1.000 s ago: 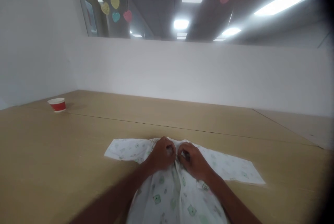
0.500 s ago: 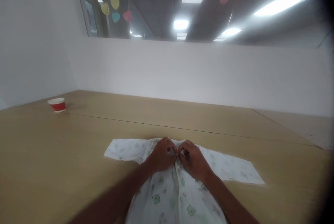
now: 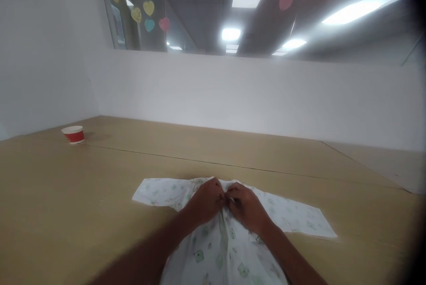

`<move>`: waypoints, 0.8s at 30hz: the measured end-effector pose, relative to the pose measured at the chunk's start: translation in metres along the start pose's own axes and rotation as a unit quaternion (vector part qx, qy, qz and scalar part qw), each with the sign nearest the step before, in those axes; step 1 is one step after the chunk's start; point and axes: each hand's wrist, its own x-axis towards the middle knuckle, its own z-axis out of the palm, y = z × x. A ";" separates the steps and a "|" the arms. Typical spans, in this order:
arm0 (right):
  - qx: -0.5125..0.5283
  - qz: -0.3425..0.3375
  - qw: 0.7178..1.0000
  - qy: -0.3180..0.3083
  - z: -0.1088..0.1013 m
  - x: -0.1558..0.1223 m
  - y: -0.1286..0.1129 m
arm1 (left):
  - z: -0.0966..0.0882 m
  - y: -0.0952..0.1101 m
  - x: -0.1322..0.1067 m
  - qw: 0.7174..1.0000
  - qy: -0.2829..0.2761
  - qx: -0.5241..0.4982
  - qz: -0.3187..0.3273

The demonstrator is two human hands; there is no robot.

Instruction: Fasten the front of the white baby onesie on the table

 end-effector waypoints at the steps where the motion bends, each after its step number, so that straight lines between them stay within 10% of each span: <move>1: -0.008 -0.005 1.000 -0.010 0.000 0.000 0.000 | -0.001 0.002 -0.001 1.000 -0.012 0.012 0.003; 13: -0.078 0.004 0.996 0.050 0.002 -0.003 0.005 | -0.048 0.015 -0.024 0.965 -0.245 0.067 0.060; 24: -0.121 0.114 0.986 -0.023 0.012 -0.016 -0.037 | -0.017 0.002 -0.045 0.992 -0.055 0.113 0.020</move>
